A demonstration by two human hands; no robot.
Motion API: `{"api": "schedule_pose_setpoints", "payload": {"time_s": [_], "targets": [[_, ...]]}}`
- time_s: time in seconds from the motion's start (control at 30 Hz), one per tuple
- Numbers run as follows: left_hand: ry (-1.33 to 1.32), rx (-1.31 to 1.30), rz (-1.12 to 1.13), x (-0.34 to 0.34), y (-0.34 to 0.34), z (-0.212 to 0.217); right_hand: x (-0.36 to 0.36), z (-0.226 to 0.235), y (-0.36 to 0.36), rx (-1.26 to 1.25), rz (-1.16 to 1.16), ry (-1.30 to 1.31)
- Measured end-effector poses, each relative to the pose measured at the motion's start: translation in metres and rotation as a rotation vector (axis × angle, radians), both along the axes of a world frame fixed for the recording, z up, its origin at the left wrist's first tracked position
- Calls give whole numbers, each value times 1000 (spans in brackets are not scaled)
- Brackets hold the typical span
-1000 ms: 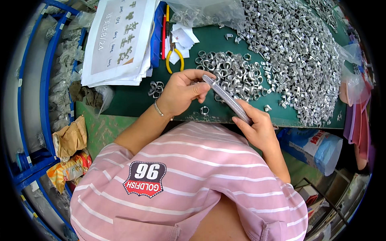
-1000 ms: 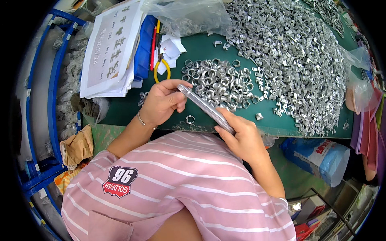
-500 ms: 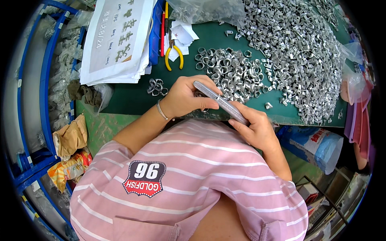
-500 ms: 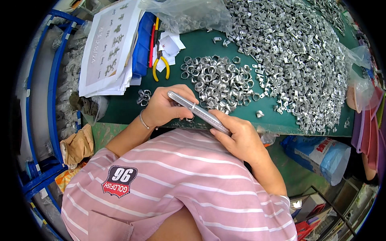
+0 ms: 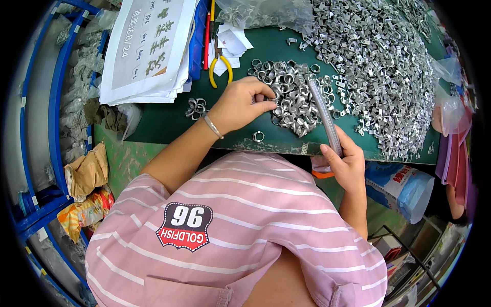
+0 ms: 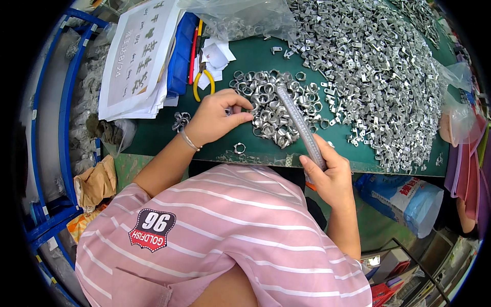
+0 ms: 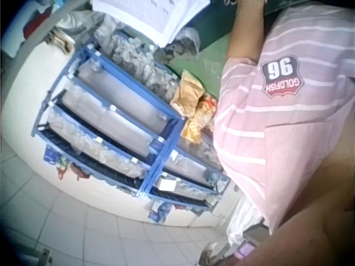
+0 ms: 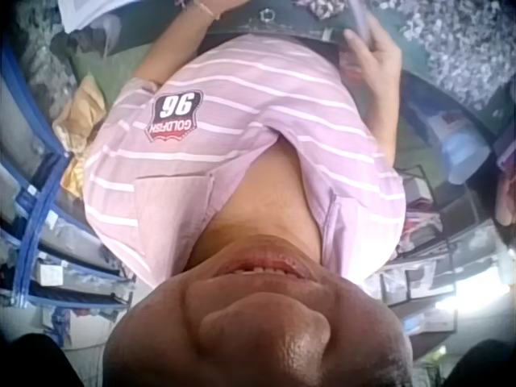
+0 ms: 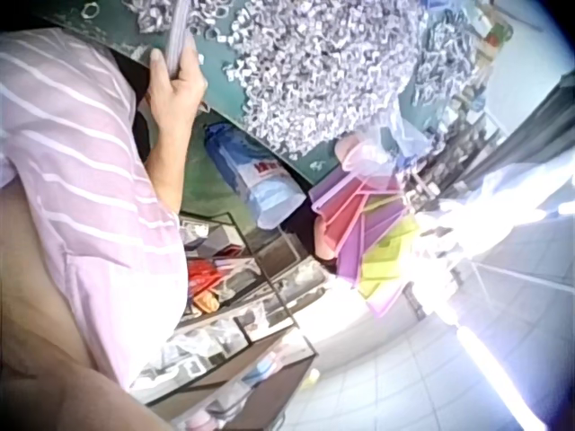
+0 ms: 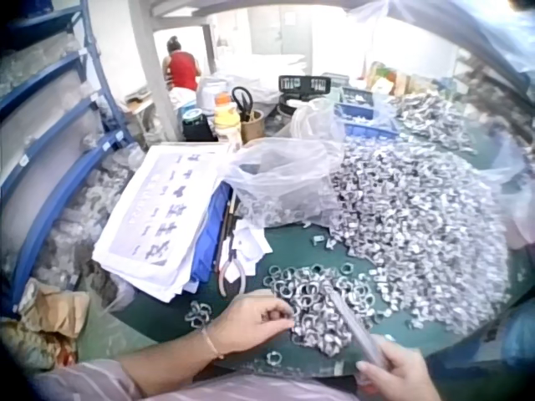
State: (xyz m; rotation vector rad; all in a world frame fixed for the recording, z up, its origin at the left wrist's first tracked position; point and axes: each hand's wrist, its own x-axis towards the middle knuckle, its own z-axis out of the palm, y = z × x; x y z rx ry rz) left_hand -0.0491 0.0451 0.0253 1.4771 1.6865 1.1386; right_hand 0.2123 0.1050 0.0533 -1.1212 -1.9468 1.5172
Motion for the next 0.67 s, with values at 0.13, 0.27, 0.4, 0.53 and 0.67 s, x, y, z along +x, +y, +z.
{"api": "schedule_pose_setpoints", "payload": {"time_s": [0.13,0.27,0.4,0.53,0.67], "targets": [[46,84,64,2,-2,-7,-1,-3,-2,41,31,-36],[-933,-205,165,-2,-7,-5,-5,2,-3,-31,28,-69],[-1399,-244,108,-5,-10,1,-11,0,-3,41,81,-37],[-1515,-239,19,-4,-13,2,-11,1,-3,-27,98,-83],[-1579,-266,-17,-4,-12,4,-12,-1,-4,-57,86,-81]]}}
